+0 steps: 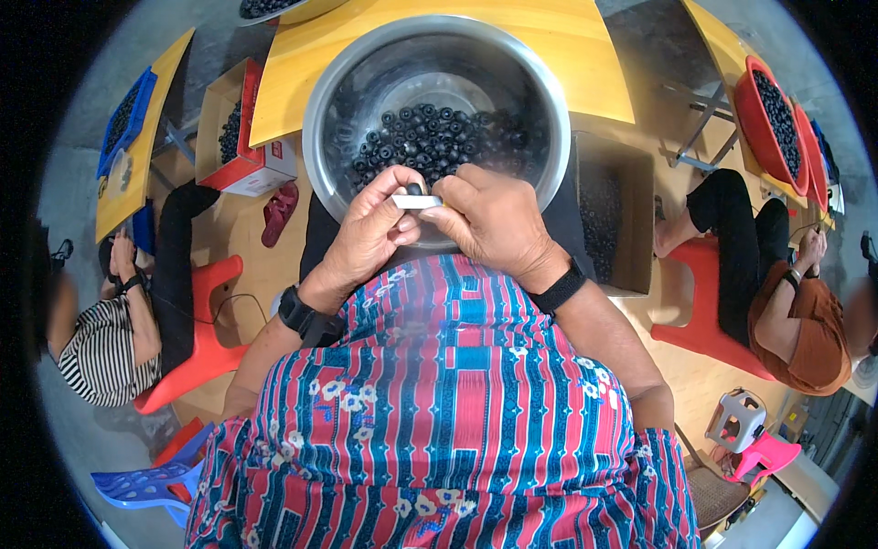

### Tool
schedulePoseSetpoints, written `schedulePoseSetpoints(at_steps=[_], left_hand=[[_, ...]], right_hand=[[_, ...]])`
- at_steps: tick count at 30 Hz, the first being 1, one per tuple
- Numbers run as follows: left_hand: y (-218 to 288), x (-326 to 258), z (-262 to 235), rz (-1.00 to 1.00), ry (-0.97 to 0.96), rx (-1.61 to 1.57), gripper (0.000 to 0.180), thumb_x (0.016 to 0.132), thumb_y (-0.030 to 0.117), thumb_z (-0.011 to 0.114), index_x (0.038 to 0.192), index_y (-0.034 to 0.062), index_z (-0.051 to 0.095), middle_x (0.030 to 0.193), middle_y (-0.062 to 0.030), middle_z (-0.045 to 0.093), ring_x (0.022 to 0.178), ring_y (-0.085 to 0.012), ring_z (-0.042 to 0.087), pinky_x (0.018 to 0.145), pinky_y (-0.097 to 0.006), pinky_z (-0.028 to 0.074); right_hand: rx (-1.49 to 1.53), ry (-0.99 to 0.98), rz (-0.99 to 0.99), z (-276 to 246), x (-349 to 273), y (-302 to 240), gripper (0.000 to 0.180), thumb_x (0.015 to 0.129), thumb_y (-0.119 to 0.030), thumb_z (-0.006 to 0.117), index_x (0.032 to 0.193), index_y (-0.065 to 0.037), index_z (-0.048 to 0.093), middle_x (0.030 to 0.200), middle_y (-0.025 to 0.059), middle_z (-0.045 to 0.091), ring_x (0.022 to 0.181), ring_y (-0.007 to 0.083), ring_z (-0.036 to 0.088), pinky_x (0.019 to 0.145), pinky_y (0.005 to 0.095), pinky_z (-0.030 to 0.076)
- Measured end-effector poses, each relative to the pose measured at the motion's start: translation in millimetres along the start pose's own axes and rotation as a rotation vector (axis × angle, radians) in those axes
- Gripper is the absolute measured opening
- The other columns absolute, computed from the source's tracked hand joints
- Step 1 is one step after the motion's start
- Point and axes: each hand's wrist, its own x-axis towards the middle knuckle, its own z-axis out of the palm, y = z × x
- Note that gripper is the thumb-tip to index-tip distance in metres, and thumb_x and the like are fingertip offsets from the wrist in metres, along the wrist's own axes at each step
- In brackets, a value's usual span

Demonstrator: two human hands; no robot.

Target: Pitting small dark fruits using a small knife.

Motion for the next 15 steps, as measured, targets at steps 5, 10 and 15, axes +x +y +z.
schedulePoseSetpoints(at_steps=[5, 10, 15], left_hand=[[0.7, -0.2, -0.9, 0.008, -0.019, 0.012, 0.02, 0.103, 0.024, 0.051, 0.115, 0.0076, 0.051, 0.092, 0.0026, 0.049, 0.07, -0.0026, 0.038, 0.06, -0.018, 0.033], [-0.8, 1.5, -2.9, 0.009, -0.036, 0.018, 0.021, 0.103, 0.025, 0.051, 0.115, 0.0075, 0.051, 0.091, 0.0026, 0.049, 0.07, -0.0027, 0.037, 0.059, -0.018, 0.033], [-1.9, 0.1, -6.2, -0.003, -0.061, 0.024, 0.022, 0.103, 0.026, 0.05, 0.114, 0.0074, 0.051, 0.089, 0.0024, 0.046, 0.07, -0.004, 0.038, 0.06, -0.018, 0.034]], right_hand=[[-0.018, 0.01, 0.002, -0.5, 0.0, -1.6, 0.023, 0.086, -0.03, 0.069, 0.088, -0.008, 0.062, 0.076, 0.01, 0.055, 0.068, 0.0312, 0.06, 0.058, 0.0409, 0.047], [-0.025, 0.017, 0.011, -0.1, -1.3, -0.3, 0.022, 0.087, -0.03, 0.068, 0.088, -0.008, 0.062, 0.076, 0.0098, 0.054, 0.068, 0.0308, 0.06, 0.058, 0.0407, 0.047], [-0.037, 0.051, 0.074, 1.4, 0.0, 0.8, 0.023, 0.087, -0.029, 0.068, 0.087, -0.007, 0.063, 0.076, 0.0117, 0.057, 0.07, 0.0331, 0.061, 0.06, 0.0424, 0.048]])
